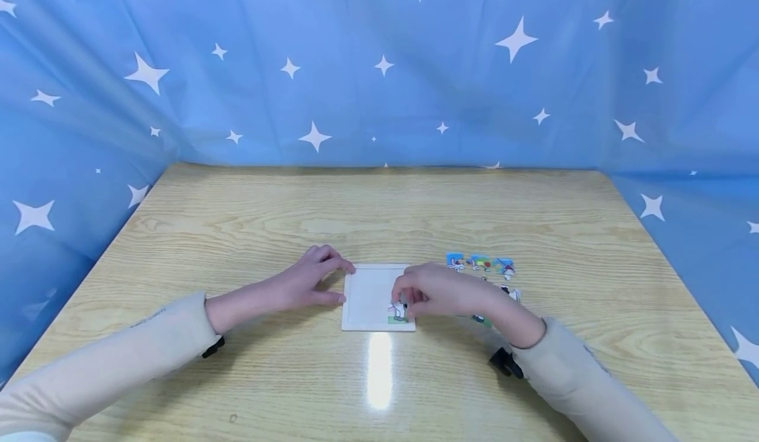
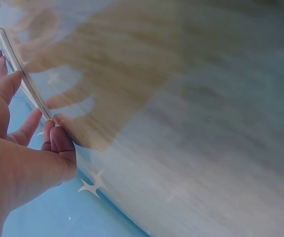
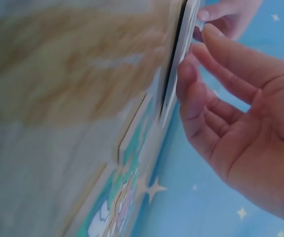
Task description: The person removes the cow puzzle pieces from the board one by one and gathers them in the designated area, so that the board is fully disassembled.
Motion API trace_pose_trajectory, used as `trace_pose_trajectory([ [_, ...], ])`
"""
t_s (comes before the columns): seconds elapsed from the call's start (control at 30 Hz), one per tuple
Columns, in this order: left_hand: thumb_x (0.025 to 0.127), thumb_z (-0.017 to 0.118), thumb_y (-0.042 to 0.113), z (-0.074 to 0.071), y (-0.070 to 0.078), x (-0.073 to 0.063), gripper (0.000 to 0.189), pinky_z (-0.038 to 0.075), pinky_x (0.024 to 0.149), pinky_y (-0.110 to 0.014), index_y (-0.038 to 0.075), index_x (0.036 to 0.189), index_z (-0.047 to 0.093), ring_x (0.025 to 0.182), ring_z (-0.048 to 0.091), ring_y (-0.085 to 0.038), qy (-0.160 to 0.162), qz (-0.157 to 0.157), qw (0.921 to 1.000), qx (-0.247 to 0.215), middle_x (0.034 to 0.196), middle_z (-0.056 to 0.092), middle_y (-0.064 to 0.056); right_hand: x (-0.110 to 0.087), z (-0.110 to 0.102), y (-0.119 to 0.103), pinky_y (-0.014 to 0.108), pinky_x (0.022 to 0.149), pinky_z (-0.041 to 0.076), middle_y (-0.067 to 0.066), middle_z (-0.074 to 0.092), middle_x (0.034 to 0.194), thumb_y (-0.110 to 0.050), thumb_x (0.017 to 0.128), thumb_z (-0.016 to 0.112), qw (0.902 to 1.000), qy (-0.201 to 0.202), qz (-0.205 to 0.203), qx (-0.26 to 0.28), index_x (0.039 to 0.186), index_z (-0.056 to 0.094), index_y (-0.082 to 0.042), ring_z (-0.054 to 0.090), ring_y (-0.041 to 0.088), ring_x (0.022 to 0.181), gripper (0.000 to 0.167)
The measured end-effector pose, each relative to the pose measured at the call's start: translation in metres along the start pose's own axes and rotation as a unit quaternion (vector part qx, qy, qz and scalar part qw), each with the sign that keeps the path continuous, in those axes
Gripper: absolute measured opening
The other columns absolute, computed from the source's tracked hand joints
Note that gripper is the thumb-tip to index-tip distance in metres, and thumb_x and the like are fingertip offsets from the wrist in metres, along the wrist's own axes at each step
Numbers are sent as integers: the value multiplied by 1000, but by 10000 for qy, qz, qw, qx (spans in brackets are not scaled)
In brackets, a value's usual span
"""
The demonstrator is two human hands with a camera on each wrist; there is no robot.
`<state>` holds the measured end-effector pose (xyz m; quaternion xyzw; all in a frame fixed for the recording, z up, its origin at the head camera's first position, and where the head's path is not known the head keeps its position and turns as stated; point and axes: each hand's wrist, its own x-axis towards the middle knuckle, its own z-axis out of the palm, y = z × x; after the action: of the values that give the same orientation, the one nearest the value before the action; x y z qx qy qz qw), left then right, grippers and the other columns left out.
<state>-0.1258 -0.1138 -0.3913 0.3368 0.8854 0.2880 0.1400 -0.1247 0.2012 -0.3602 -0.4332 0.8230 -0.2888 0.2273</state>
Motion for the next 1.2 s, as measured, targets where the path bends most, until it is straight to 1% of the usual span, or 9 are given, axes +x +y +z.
trace_pose_trajectory([
  [0.23,101,84,20,0,0,1,46,45,99,-38,8,142,68,115,46,-23,9,-9,10000,4,129,59,-7,4,3,-4,26,73,55,-6,63,105,-6,98,84,9997,81,-103,-182,116,75,-8,60,-1,80,20],
  [0.37,101,84,20,0,0,1,46,45,99,-38,8,142,67,116,46,-23,-13,-41,10000,7,129,58,-7,5,5,-6,26,73,55,-6,63,106,-10,95,88,9998,67,6,-202,117,75,-8,60,-3,78,26],
  [0.53,101,83,20,0,0,1,46,44,98,-37,8,143,67,116,46,-24,-28,-40,10000,-20,130,58,-8,8,6,-9,25,73,55,-5,64,109,-12,93,90,9994,8,142,-312,118,75,-7,58,-4,76,30],
  [0.7,102,83,21,0,-1,1,46,44,98,-37,8,143,67,118,46,-25,-60,-28,10000,-35,132,58,-9,10,6,-10,24,72,54,-5,63,109,-13,92,92,9984,-15,205,-520,117,76,-7,55,-5,75,30],
  [0.9,102,82,20,0,-1,2,46,45,100,-40,8,143,66,120,46,-27,-85,-45,9999,-71,132,57,-9,12,8,-12,24,72,53,-7,62,106,-12,91,92,9970,1,206,-746,114,76,-8,52,-5,76,29],
  [1.2,101,83,21,0,-2,2,45,44,98,-39,8,142,67,116,46,-27,-9,60,10000,68,129,58,-9,14,9,-12,24,72,53,-5,64,108,-8,91,91,9975,-75,205,-673,114,75,-9,51,-4,75,28],
])
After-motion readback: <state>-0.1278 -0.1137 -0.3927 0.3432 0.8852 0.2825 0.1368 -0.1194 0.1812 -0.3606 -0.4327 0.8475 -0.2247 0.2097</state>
